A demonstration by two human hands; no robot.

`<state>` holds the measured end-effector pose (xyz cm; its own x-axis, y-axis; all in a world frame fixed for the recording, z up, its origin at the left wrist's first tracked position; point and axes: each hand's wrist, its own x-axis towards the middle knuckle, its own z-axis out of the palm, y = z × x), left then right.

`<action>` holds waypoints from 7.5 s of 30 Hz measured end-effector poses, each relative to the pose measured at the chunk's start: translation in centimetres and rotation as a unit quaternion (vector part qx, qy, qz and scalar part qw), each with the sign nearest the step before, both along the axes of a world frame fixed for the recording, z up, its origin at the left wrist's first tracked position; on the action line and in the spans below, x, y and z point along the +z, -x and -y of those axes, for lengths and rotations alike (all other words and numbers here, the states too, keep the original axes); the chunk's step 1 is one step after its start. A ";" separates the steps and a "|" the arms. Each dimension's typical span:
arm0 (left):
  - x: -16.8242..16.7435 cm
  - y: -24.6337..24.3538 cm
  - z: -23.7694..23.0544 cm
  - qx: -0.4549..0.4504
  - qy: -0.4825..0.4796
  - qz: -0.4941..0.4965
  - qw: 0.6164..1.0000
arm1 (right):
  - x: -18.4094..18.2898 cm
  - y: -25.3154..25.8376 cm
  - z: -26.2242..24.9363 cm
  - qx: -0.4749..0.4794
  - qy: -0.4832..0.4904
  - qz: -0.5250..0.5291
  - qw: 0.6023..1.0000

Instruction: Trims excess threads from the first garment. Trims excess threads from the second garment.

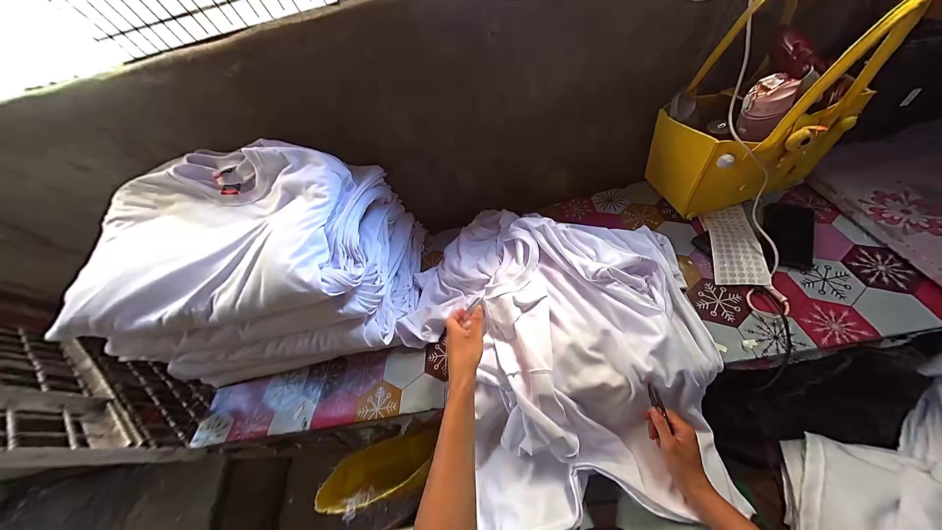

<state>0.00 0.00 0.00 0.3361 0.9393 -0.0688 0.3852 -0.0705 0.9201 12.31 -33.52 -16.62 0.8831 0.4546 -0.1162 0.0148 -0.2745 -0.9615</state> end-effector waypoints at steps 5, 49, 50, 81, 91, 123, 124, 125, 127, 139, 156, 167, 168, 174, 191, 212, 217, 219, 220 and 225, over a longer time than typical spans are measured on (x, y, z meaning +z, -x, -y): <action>-5.2 -3.3 -0.3 0.009 0.061 0.087 0.994 | -0.4 -0.1 -0.2 0.012 0.018 0.045 0.999; -1.7 9.8 9.4 -0.215 -0.038 0.232 0.948 | 14.5 -0.9 1.1 0.064 0.117 0.082 0.988; -1.6 9.1 9.9 -0.205 -0.016 0.233 0.951 | 14.5 0.1 1.0 0.041 0.081 0.108 0.990; 2.2 9.2 12.0 -0.256 0.193 0.221 0.921 | 18.7 1.4 -9.1 0.337 -0.062 0.023 0.939; 2.0 7.5 16.3 -0.143 0.036 0.167 0.975 | 18.8 5.3 -7.7 0.250 -0.038 0.076 0.965; -0.1 8.0 15.1 -0.178 -0.120 0.098 0.972 | 17.5 -0.3 -8.1 0.467 0.018 0.198 0.861; -0.1 7.9 14.9 -0.183 -0.144 0.092 0.968 | 17.5 -0.7 -7.9 0.475 0.039 0.231 0.848; -0.1 7.8 14.8 -0.188 -0.165 0.088 0.964 | 17.5 -0.9 -7.8 0.481 0.052 0.250 0.839; -0.2 7.6 14.6 -0.201 -0.204 0.085 0.954 | 17.6 -1.3 -7.8 0.485 0.067 0.273 0.828; 0.0 7.4 14.3 -0.229 -0.254 0.057 0.938 | 17.3 -2.2 -9.1 0.524 0.047 0.264 0.808; -0.1 7.5 14.4 -0.239 -0.210 0.068 0.946 | 18.0 -1.9 -8.5 0.507 0.055 0.302 0.806; -0.3 10.6 12.2 -0.162 -0.310 0.041 0.936 | 15.2 3.2 -9.0 0.443 -0.088 0.014 0.892; -0.6 12.3 11.3 -0.136 -0.330 0.002 0.934 | 15.3 3.1 -8.8 0.436 -0.093 0.022 0.895; -6.0 25.9 1.9 0.036 -0.078 -0.337 0.938 | 16.7 1.8 -8.3 0.389 -0.085 0.013 0.917; 1.1 10.6 11.9 -0.266 0.190 0.262 0.908 | 19.3 3.0 -10.8 0.468 -0.134 0.070 0.870; 3.0 7.0 14.2 -0.184 0.096 0.066 0.976 | 17.1 3.9 -7.4 0.353 -0.112 0.093 0.924; 3.3 7.1 14.6 -0.174 0.112 0.069 0.976 | 15.6 4.6 -7.7 0.304 -0.141 0.252 0.908; 3.6 7.0 14.5 -0.175 0.131 0.078 0.973 | 15.0 4.7 -8.1 0.302 -0.145 0.347 0.876; 3.5 7.0 14.4 -0.175 0.141 0.085 0.971 | 14.9 4.5 -8.3 0.301 -0.151 0.380 0.861; 3.4 7.3 14.1 -0.200 0.147 0.096 0.964 | 15.3 4.7 -8.2 0.321 -0.153 0.301 0.885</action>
